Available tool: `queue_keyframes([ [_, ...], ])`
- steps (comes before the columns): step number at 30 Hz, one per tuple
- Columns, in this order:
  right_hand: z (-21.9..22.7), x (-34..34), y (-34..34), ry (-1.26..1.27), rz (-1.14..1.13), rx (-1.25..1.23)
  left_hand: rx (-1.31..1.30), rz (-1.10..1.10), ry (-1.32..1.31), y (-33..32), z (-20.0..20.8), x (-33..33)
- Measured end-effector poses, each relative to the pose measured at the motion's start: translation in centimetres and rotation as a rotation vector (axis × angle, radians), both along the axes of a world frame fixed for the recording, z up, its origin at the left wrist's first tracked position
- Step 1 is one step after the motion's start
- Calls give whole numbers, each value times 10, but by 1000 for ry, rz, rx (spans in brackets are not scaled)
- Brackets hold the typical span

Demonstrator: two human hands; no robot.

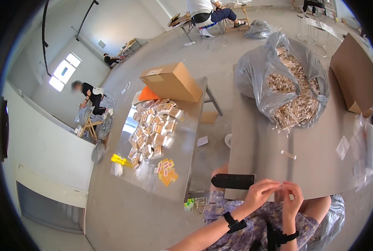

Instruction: Sorts and packages cotton swabs into small plastic bags at a metal table.

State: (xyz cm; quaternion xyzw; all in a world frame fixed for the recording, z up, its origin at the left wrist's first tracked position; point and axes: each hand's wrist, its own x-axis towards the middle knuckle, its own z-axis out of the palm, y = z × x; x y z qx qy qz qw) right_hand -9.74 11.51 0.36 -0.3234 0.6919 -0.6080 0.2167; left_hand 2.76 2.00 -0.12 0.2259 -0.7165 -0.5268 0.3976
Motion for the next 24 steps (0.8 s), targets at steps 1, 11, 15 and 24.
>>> queue_keyframes([
  [1, 1, 3, 1, 64, -30, -19, 34, -5, -25, 1, -6, -1],
  [11, -23, -25, 19, -447, 117, 100, 272, -69, -78, 2, -12, -10],
  [15, 3, -5, 2, -647, 27, 97, 637, -108, -122, -3, -5, -6],
  [24, 18, -12, -16, -919, 50, 98, 978, -94, 0, -15, 2, 3],
])
